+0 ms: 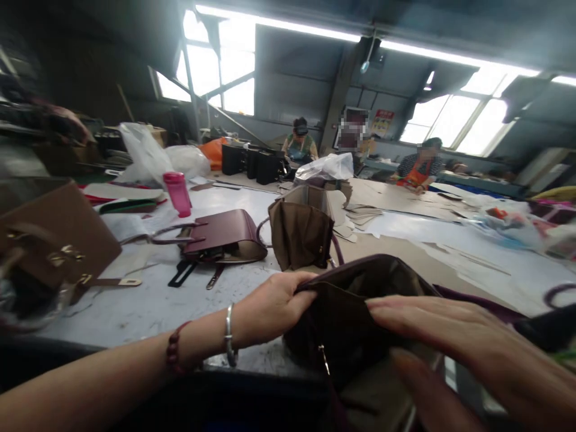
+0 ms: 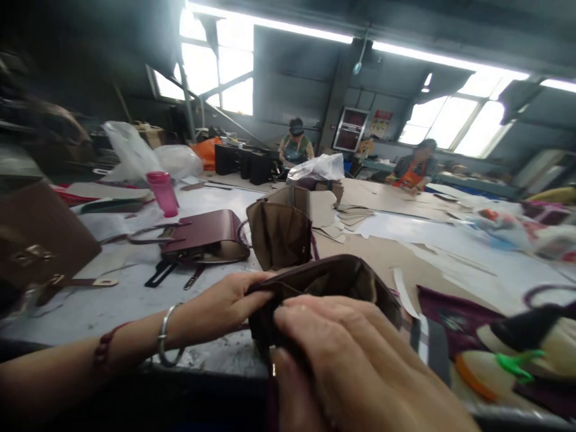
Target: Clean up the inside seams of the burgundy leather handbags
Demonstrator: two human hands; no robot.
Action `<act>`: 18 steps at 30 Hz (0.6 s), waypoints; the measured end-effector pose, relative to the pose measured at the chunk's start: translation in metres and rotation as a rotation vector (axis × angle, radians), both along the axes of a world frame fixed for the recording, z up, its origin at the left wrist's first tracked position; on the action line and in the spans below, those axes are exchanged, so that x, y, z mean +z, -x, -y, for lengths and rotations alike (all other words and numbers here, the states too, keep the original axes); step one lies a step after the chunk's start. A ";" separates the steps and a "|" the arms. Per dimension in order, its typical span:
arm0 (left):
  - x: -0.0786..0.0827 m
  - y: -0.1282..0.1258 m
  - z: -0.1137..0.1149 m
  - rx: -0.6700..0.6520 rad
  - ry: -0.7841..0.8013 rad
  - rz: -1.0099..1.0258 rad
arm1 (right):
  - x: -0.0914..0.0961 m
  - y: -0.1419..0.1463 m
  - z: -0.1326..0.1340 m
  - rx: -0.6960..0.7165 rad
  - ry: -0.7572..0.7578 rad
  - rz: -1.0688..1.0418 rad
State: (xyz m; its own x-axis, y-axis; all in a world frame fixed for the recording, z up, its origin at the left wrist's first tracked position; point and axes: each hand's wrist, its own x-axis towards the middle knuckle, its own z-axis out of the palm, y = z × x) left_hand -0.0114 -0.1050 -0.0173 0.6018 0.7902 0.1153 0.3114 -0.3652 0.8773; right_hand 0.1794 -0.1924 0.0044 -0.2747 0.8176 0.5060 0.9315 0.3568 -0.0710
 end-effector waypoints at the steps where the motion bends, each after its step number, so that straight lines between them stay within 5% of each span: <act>1: -0.001 0.000 -0.001 -0.011 0.011 0.007 | 0.003 0.006 -0.012 0.070 -0.018 0.015; 6: -0.008 0.003 -0.008 -0.029 0.037 0.043 | -0.001 0.016 -0.056 0.111 0.170 0.181; 11: -0.010 0.008 -0.015 -0.093 0.083 0.133 | -0.007 0.014 -0.065 0.064 0.393 0.122; 18: -0.011 0.001 -0.029 -0.117 0.119 0.230 | 0.001 0.023 -0.076 -0.257 0.382 0.094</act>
State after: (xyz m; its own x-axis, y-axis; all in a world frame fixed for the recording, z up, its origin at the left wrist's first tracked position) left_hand -0.0125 -0.0757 -0.0283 0.6586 0.7331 0.1698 0.0607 -0.2766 0.9591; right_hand 0.1559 -0.1166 0.0051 -0.0687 0.9881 0.1378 0.9949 0.0781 -0.0636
